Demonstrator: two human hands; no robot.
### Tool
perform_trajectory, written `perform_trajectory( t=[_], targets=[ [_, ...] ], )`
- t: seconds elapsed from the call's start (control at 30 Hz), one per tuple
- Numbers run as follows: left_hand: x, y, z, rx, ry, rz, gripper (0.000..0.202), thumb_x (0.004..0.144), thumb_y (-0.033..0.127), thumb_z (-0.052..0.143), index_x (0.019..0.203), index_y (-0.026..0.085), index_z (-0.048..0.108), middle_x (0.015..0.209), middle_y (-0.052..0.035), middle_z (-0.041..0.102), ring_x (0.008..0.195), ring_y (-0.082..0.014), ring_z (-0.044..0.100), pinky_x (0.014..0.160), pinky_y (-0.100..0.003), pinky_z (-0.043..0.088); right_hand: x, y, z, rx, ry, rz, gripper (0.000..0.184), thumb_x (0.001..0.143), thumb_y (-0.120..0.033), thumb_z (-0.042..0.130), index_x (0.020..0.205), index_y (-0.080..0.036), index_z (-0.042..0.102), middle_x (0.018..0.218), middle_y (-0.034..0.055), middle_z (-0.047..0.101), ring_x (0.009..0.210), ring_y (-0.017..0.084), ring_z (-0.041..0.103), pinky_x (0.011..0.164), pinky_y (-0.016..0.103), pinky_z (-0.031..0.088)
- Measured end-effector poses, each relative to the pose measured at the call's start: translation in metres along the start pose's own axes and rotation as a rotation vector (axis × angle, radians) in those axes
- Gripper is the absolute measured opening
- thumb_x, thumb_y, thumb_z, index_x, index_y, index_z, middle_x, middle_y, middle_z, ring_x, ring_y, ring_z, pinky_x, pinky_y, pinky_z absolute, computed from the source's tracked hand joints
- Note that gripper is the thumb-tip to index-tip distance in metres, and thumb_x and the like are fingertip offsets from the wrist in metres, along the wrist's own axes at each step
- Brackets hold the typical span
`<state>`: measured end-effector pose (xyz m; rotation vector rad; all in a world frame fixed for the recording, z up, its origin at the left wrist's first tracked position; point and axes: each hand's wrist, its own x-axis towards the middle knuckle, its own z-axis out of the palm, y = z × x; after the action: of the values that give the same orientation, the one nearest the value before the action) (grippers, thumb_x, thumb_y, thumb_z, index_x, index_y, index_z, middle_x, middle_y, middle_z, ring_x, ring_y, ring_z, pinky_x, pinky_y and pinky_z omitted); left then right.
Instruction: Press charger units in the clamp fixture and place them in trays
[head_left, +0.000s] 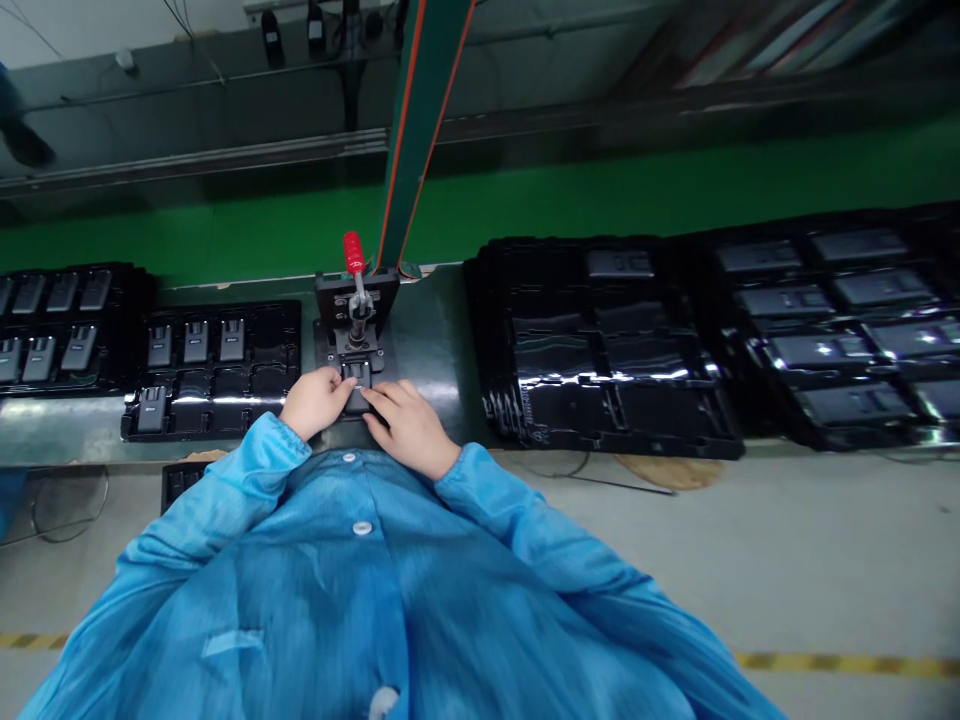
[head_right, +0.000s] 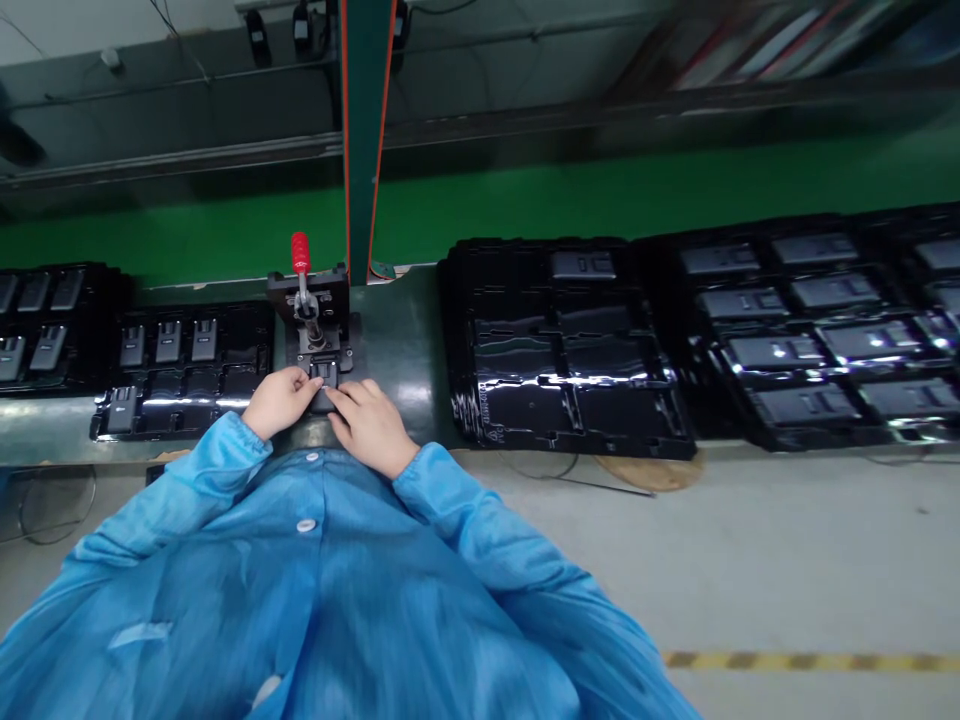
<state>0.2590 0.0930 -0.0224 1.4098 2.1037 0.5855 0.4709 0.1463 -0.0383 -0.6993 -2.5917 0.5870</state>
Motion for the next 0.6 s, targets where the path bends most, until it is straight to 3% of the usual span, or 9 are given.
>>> perform_trajectory(
  t=[0.6],
  targets=[
    [0.006, 0.0106, -0.004, 0.276, -0.048, -0.003, 0.044, 0.104, 0.057, 0.051, 0.083, 0.023, 0.071, 0.083, -0.008, 0.076, 0.081, -0.0249, 0.071, 0.068, -0.032, 0.041, 0.0009, 0.0089, 0.0051, 0.081, 0.005, 0.061, 0.041, 0.104, -0.027, 0.058, 0.143, -0.018, 0.066, 0.132, 0.0153, 0.068, 0.115, 0.031, 0.058, 0.101, 0.051, 0.057]
  ],
)
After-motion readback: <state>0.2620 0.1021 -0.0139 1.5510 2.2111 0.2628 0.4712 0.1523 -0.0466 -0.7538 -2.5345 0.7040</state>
